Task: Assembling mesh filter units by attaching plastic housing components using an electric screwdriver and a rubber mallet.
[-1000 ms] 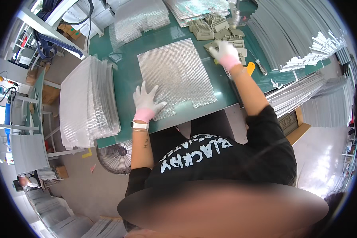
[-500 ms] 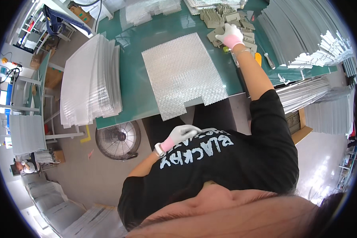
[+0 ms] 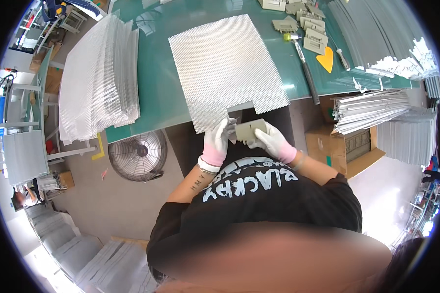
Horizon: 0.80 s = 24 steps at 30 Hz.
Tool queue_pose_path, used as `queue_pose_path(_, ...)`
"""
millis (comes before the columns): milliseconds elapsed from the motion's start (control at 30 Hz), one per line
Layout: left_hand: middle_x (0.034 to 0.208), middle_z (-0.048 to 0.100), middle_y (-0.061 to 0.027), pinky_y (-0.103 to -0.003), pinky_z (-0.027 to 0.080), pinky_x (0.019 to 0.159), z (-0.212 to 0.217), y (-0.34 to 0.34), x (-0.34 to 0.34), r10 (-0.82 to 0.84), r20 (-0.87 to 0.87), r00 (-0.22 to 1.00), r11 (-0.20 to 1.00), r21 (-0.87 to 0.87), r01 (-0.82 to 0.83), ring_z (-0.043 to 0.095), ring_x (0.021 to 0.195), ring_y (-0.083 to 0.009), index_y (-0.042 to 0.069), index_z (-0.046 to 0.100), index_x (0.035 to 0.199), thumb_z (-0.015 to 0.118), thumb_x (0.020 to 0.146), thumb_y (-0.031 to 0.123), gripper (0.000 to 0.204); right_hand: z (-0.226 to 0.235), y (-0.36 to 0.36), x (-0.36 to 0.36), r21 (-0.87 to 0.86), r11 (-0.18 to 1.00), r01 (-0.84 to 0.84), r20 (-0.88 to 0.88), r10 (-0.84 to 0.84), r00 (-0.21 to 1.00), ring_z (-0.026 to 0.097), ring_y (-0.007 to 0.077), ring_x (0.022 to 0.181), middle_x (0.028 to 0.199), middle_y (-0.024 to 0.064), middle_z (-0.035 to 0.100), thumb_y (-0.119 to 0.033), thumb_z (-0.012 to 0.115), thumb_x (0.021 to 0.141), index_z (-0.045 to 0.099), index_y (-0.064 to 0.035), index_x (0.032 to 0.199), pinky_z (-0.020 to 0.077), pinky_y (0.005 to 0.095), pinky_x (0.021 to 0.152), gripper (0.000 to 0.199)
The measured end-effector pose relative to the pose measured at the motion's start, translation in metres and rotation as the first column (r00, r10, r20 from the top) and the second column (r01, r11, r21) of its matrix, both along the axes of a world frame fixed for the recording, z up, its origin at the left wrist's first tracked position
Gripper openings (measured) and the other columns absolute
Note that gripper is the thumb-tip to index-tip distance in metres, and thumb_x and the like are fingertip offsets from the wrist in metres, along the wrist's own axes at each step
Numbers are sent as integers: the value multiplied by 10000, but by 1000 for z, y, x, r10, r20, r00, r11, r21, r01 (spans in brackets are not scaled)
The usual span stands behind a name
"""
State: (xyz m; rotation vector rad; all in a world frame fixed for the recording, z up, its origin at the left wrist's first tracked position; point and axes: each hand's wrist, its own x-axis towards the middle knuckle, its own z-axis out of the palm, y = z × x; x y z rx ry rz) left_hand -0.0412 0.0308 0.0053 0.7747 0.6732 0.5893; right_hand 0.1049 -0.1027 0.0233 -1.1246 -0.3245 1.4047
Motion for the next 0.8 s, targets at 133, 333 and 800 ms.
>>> queue_pose_path(133, 962, 697, -137, -310, 529, 805, -14, -7, -7, -138, -60, 989, 990, -39, 135, 662, 877, -176, -114, 658, 1090, 542, 1021, 227, 367, -35, 8, -6, 42, 994, 102, -25, -101, 995, 665, 141, 808, 1026, 97, 656, -210, 515, 1026, 503, -3, 1216, 566, 278, 724, 281)
queue_pose_path(333, 798, 651, -48, -271, 482, 700, -5, -12, -16, -101, -165, 981, 989, 87, 116, 588, 723, -121, -41, 699, 926, 652, 965, 221, 269, -23, 14, 4, 4, 999, 39, 226, -39, 973, 658, 133, 711, 865, 82, 670, -157, 516, 1009, 547, 44, 1118, 559, 270, 661, 230)
queue_pose_path(800, 809, 625, -23, -238, 461, 676, -6, -13, -10, -201, -147, 969, 975, -122, 183, 550, 700, -84, -51, 659, 1072, 595, 1004, 276, 340, -17, 24, -9, -54, 862, 505, 10, -505, 863, 554, 72, 691, 792, 2, 639, -207, 552, 1006, 644, -43, 882, 460, 253, 690, 225)
